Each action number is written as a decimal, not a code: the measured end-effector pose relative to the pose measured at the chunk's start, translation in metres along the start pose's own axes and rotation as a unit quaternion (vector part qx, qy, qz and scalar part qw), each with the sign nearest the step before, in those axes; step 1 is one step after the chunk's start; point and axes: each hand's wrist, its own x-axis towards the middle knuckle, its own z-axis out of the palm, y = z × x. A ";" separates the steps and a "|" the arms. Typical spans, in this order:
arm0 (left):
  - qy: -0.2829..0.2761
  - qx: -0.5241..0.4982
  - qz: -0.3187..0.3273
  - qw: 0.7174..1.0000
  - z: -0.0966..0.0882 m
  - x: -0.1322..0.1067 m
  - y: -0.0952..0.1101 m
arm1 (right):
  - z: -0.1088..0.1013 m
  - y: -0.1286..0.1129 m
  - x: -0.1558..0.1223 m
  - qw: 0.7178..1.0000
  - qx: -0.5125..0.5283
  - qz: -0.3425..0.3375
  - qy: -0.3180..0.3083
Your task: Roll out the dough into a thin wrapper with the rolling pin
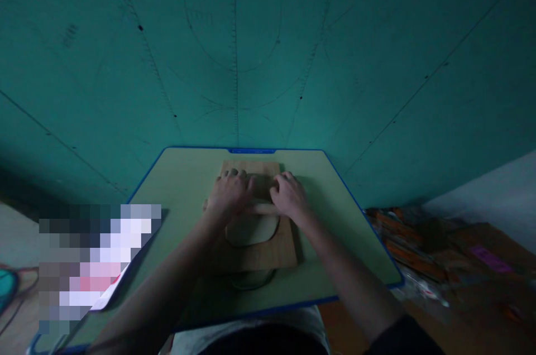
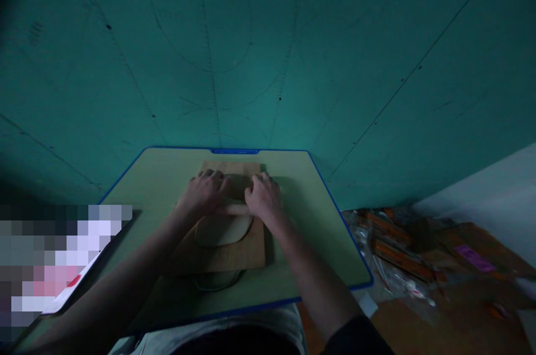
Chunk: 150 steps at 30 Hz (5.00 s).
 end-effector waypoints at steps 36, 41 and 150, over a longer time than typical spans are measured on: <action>0.028 -0.055 -0.061 0.996 0.004 -0.007 -0.001 | 0.009 -0.004 -0.055 0.993 0.051 -0.106 0.004; 0.040 -0.079 -0.010 0.996 0.005 0.020 -0.003 | 0.012 0.002 -0.049 0.992 0.096 -0.086 0.009; 0.039 -0.198 0.148 0.968 0.018 0.067 0.109 | 0.023 0.008 -0.180 0.970 0.110 -0.218 0.017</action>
